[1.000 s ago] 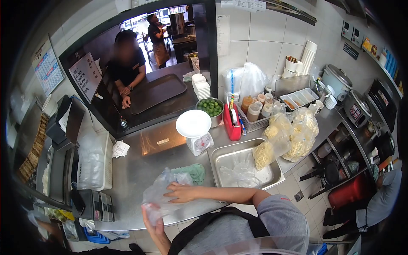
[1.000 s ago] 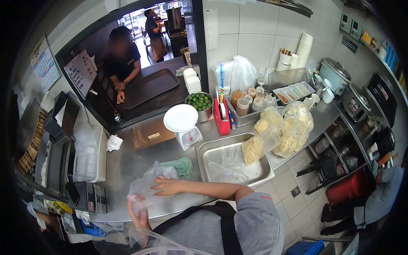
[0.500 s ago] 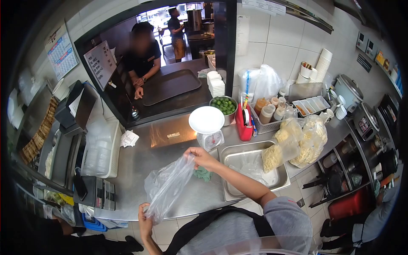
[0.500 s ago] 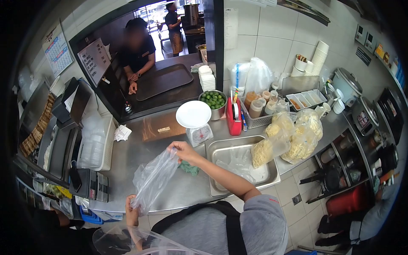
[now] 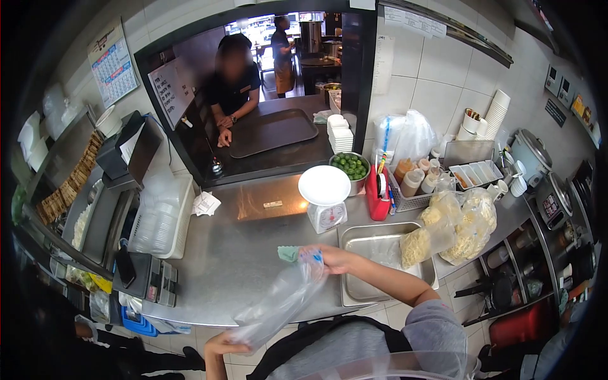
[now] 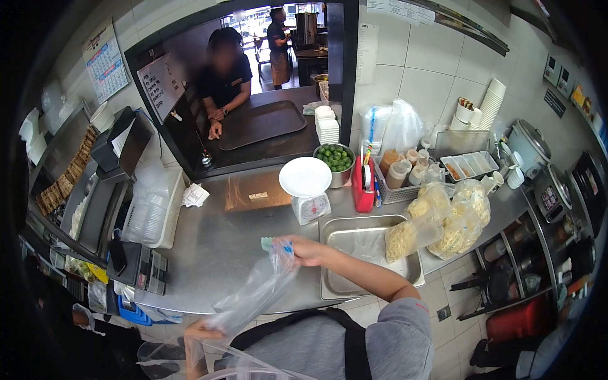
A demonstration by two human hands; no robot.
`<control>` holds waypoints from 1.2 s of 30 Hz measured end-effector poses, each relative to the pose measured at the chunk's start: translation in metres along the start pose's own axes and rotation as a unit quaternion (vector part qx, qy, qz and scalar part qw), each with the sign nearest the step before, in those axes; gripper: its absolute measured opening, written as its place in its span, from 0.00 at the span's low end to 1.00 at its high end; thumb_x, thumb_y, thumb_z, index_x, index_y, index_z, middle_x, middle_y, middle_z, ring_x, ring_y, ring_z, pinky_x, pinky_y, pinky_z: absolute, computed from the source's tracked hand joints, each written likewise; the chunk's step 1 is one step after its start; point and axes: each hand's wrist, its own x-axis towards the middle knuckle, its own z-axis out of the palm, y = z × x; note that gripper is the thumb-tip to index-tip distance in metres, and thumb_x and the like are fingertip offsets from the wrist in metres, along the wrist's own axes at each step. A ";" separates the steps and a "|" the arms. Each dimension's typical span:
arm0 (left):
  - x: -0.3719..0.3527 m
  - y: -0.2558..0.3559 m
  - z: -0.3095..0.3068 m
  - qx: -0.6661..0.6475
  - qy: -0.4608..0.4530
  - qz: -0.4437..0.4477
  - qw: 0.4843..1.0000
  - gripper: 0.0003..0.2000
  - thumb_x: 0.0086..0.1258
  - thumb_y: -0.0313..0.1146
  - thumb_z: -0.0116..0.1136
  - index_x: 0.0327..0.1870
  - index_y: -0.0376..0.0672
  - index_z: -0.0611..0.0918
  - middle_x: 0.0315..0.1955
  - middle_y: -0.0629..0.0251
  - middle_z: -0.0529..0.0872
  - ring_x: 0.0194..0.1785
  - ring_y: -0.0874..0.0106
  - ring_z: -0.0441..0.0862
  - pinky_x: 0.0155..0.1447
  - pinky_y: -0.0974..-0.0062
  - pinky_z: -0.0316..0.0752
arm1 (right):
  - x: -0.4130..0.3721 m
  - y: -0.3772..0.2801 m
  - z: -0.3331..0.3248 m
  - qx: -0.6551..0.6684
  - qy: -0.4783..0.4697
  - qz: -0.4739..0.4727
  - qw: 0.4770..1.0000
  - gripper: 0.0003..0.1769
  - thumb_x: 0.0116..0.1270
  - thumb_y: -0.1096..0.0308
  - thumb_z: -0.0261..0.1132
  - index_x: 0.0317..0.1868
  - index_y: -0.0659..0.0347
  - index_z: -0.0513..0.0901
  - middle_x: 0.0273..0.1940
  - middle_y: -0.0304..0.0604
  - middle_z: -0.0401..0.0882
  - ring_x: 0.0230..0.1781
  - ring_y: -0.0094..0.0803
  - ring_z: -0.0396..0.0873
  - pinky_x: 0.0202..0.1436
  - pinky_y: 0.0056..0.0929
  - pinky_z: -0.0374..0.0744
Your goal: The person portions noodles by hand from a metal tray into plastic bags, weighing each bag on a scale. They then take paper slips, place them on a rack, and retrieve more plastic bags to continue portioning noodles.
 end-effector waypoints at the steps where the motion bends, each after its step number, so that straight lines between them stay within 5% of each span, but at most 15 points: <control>1: -0.010 -0.010 0.004 -0.068 0.162 0.081 0.981 0.14 0.53 0.20 0.53 0.43 0.34 0.77 0.28 0.64 0.81 0.28 0.74 0.78 0.32 0.77 0.76 | -0.004 0.000 -0.016 -0.044 -0.133 0.032 0.990 0.09 0.67 0.69 0.59 0.45 0.62 0.75 0.32 0.37 0.78 0.31 0.26 0.78 0.29 0.22 0.76; 3: -0.014 -0.019 -0.002 -0.230 0.293 0.220 0.902 0.15 0.51 0.19 0.53 0.43 0.34 0.76 0.28 0.63 0.81 0.28 0.73 0.78 0.32 0.74 0.77 | -0.019 -0.002 -0.026 -0.209 -0.248 0.085 0.942 0.14 0.65 0.67 0.63 0.48 0.63 0.75 0.34 0.38 0.79 0.32 0.25 0.77 0.33 0.20 0.75; 7: -0.009 -0.018 -0.010 -0.559 0.000 0.256 0.788 0.16 0.49 0.19 0.55 0.43 0.34 0.77 0.26 0.61 0.80 0.26 0.71 0.78 0.30 0.69 0.78 | -0.017 0.007 -0.027 -0.443 -0.168 0.139 0.870 0.17 0.65 0.66 0.63 0.51 0.66 0.73 0.36 0.39 0.79 0.27 0.23 0.75 0.39 0.18 0.74; 10: -0.005 0.006 0.011 -0.242 0.146 0.103 0.954 0.14 0.51 0.21 0.61 0.40 0.33 0.78 0.22 0.66 0.80 0.25 0.73 0.78 0.29 0.72 0.77 | -0.012 -0.006 -0.019 0.003 0.020 -0.047 0.999 0.18 0.67 0.66 0.62 0.53 0.65 0.73 0.36 0.37 0.78 0.26 0.20 0.73 0.40 0.16 0.73; 12: 0.014 0.027 0.014 0.196 0.121 -0.091 0.969 0.13 0.53 0.23 0.64 0.39 0.33 0.78 0.23 0.66 0.80 0.26 0.72 0.78 0.30 0.72 0.78 | -0.002 -0.006 -0.030 0.050 -0.092 -0.067 0.992 0.18 0.68 0.67 0.60 0.55 0.64 0.72 0.39 0.38 0.78 0.28 0.20 0.75 0.40 0.16 0.73; 14: 0.016 -0.008 -0.005 -0.003 0.275 -0.046 0.960 0.07 0.56 0.25 0.62 0.34 0.36 0.78 0.29 0.62 0.82 0.29 0.70 0.80 0.33 0.71 0.79 | 0.002 -0.007 -0.030 0.053 -0.132 -0.057 0.988 0.18 0.68 0.67 0.60 0.56 0.62 0.72 0.39 0.39 0.79 0.32 0.22 0.77 0.42 0.20 0.75; 16: 0.020 -0.029 -0.020 -0.295 0.437 0.125 0.840 0.04 0.58 0.23 0.59 0.32 0.38 0.77 0.31 0.62 0.82 0.31 0.71 0.81 0.34 0.71 0.79 | 0.002 -0.010 -0.022 -0.050 -0.122 -0.038 0.991 0.17 0.67 0.68 0.60 0.55 0.60 0.74 0.39 0.39 0.80 0.37 0.27 0.78 0.46 0.26 0.76; 20: 0.028 -0.030 -0.059 -0.554 0.387 0.192 0.711 0.14 0.59 0.20 0.51 0.47 0.36 0.74 0.25 0.66 0.77 0.27 0.75 0.76 0.35 0.80 0.75 | 0.034 0.000 -0.035 -0.461 -0.196 -0.077 0.862 0.18 0.64 0.68 0.63 0.55 0.58 0.77 0.42 0.42 0.81 0.42 0.31 0.79 0.52 0.32 0.75; 22: 0.026 -0.018 -0.064 -0.446 0.284 0.214 0.821 0.34 0.61 0.22 0.51 0.70 0.42 0.55 0.18 0.73 0.68 0.22 0.80 0.65 0.30 0.82 0.67 | 0.066 -0.008 -0.053 -0.585 -0.109 -0.110 0.796 0.22 0.60 0.62 0.66 0.55 0.59 0.78 0.47 0.47 0.81 0.47 0.36 0.79 0.56 0.34 0.73; 26: 0.046 0.019 -0.050 -0.034 0.167 -0.007 0.985 0.27 0.58 0.27 0.59 0.62 0.42 0.70 0.25 0.67 0.79 0.28 0.74 0.74 0.33 0.79 0.70 | 0.119 -0.012 -0.044 -0.818 0.126 -0.012 0.560 0.54 0.36 0.57 0.79 0.63 0.60 0.59 0.63 0.69 0.54 0.56 0.64 0.69 0.58 0.46 0.73; 27: 0.055 0.025 -0.049 0.100 0.174 -0.097 0.975 0.28 0.55 0.29 0.63 0.61 0.42 0.73 0.28 0.62 0.83 0.32 0.69 0.79 0.36 0.76 0.73 | 0.123 -0.017 -0.026 -0.836 0.120 0.083 0.529 0.59 0.38 0.58 0.78 0.68 0.57 0.50 0.65 0.75 0.48 0.59 0.66 0.66 0.62 0.47 0.69; 29: 0.073 -0.049 -0.079 0.449 0.316 0.010 0.836 0.38 0.44 0.29 0.71 0.63 0.42 0.70 0.47 0.44 0.80 0.46 0.54 0.81 0.48 0.67 0.77 | 0.129 -0.011 -0.012 -0.858 0.094 0.131 0.487 0.49 0.45 0.63 0.73 0.67 0.54 0.57 0.66 0.70 0.50 0.57 0.61 0.69 0.58 0.45 0.72; 30: 0.073 -0.045 -0.072 0.452 0.350 -0.062 0.818 0.40 0.41 0.28 0.72 0.63 0.41 0.69 0.51 0.39 0.76 0.48 0.52 0.80 0.51 0.65 0.76 | 0.132 -0.008 -0.007 -0.870 0.079 0.121 0.472 0.43 0.47 0.66 0.71 0.65 0.54 0.62 0.67 0.67 0.50 0.54 0.59 0.73 0.56 0.44 0.74; 32: 0.077 -0.025 -0.051 0.453 0.407 -0.202 0.767 0.44 0.36 0.27 0.74 0.64 0.41 0.68 0.58 0.31 0.66 0.52 0.49 0.78 0.57 0.62 0.74 | 0.134 -0.016 -0.018 -0.757 -0.040 -0.021 0.652 0.34 0.49 0.68 0.68 0.60 0.55 0.70 0.68 0.60 0.51 0.49 0.55 0.76 0.54 0.43 0.75; 36: 0.049 -0.042 -0.050 0.348 0.405 -0.211 0.819 0.49 0.36 0.23 0.73 0.68 0.44 0.61 0.62 0.31 0.60 0.55 0.48 0.76 0.55 0.63 0.76 | 0.132 -0.021 -0.071 -0.840 -0.007 0.004 0.543 0.27 0.51 0.69 0.67 0.55 0.53 0.77 0.71 0.51 0.51 0.46 0.50 0.78 0.53 0.40 0.75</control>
